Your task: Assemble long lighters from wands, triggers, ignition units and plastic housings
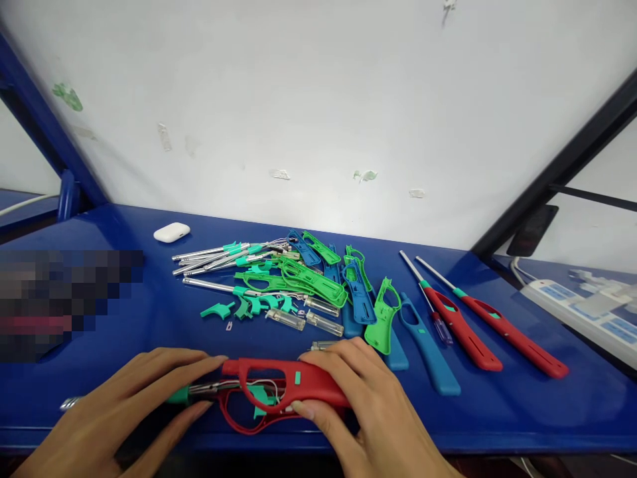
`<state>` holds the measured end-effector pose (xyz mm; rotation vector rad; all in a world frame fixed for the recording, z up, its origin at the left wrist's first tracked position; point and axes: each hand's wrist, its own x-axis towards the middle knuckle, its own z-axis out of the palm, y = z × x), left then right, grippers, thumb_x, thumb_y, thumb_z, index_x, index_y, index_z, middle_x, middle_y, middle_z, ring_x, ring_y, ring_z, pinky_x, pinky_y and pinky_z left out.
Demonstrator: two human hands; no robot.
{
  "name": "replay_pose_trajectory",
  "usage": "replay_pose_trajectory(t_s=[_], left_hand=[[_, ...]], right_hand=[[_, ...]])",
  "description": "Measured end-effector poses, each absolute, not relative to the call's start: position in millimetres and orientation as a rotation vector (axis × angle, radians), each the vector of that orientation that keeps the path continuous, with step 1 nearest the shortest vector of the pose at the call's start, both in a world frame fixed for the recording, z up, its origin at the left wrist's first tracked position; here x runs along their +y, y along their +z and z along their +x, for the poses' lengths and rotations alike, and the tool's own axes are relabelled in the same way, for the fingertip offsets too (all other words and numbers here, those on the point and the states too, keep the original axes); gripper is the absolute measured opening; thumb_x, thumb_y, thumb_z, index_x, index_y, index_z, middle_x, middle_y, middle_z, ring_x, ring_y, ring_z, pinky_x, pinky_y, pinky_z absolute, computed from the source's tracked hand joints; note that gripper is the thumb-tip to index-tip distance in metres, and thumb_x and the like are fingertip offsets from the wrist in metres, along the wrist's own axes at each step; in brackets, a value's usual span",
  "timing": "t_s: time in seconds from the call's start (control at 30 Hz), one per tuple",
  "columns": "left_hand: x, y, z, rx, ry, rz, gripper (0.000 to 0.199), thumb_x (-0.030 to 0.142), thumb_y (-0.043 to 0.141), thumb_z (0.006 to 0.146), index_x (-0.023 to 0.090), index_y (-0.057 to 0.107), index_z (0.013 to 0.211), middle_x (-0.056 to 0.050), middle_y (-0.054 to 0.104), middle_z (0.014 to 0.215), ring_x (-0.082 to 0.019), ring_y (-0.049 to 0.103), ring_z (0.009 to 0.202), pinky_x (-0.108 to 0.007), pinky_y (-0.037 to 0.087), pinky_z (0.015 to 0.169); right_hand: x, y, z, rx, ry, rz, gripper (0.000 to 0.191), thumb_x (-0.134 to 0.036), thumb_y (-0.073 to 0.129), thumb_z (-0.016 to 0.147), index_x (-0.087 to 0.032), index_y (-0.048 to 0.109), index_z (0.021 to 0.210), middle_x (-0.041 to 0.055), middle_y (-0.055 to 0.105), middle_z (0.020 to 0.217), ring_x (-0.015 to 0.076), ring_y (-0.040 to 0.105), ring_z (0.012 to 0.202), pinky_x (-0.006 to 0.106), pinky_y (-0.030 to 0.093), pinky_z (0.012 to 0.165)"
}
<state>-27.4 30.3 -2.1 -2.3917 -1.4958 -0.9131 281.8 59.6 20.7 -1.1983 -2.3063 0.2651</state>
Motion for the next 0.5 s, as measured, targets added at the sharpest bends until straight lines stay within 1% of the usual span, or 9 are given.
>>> replay_pose_trajectory(t_s=[0.1, 0.2, 0.37, 0.5], left_hand=[[30.5, -3.9, -33.9, -1.483, -0.904, -2.454, 0.023, 0.045, 0.054, 0.106, 0.036, 0.066, 0.124, 0.008, 0.075, 0.115, -0.01, 0.074, 0.1, -0.018, 0.056, 0.093], [35.3, 1.5, -32.9, -1.454, -1.013, -2.505, 0.016, 0.041, 0.054, 0.107, 0.036, 0.069, 0.111, 0.012, 0.075, 0.106, -0.004, 0.073, 0.093, -0.01, 0.052, 0.091], [40.3, 10.7, -24.7, -1.492, -1.136, -2.522, 0.02, 0.042, 0.054, 0.108, 0.037, 0.073, 0.104, 0.013, 0.075, 0.1, -0.001, 0.072, 0.083, -0.004, 0.051, 0.08], [38.3, 10.1, -22.6, -1.538, -1.176, -2.549, 0.022, 0.041, 0.053, 0.108, 0.038, 0.074, 0.103, 0.012, 0.074, 0.099, -0.001, 0.072, 0.084, -0.003, 0.051, 0.078]], right_hand=[[60.2, 18.4, 279.0, -2.296, 0.229, -1.15, 0.03, -0.048, 0.059, 0.106, -0.036, 0.061, 0.133, 0.0011, 0.072, 0.122, 0.0187, 0.071, 0.114, 0.03, 0.062, 0.097], [62.5, 15.1, 274.5, -2.318, 0.151, -1.123, 0.027, -0.048, 0.058, 0.107, -0.037, 0.06, 0.132, -0.0017, 0.074, 0.121, 0.0173, 0.072, 0.111, 0.029, 0.062, 0.097], [66.3, 11.7, 270.9, -2.376, 0.034, -1.09, 0.029, -0.05, 0.05, 0.109, -0.036, 0.056, 0.134, -0.0025, 0.077, 0.116, 0.0188, 0.075, 0.106, 0.033, 0.065, 0.089], [66.6, 13.0, 270.6, -2.39, 0.024, -1.079, 0.029, -0.05, 0.049, 0.11, -0.036, 0.056, 0.134, -0.0021, 0.077, 0.115, 0.0181, 0.076, 0.105, 0.032, 0.065, 0.087]])
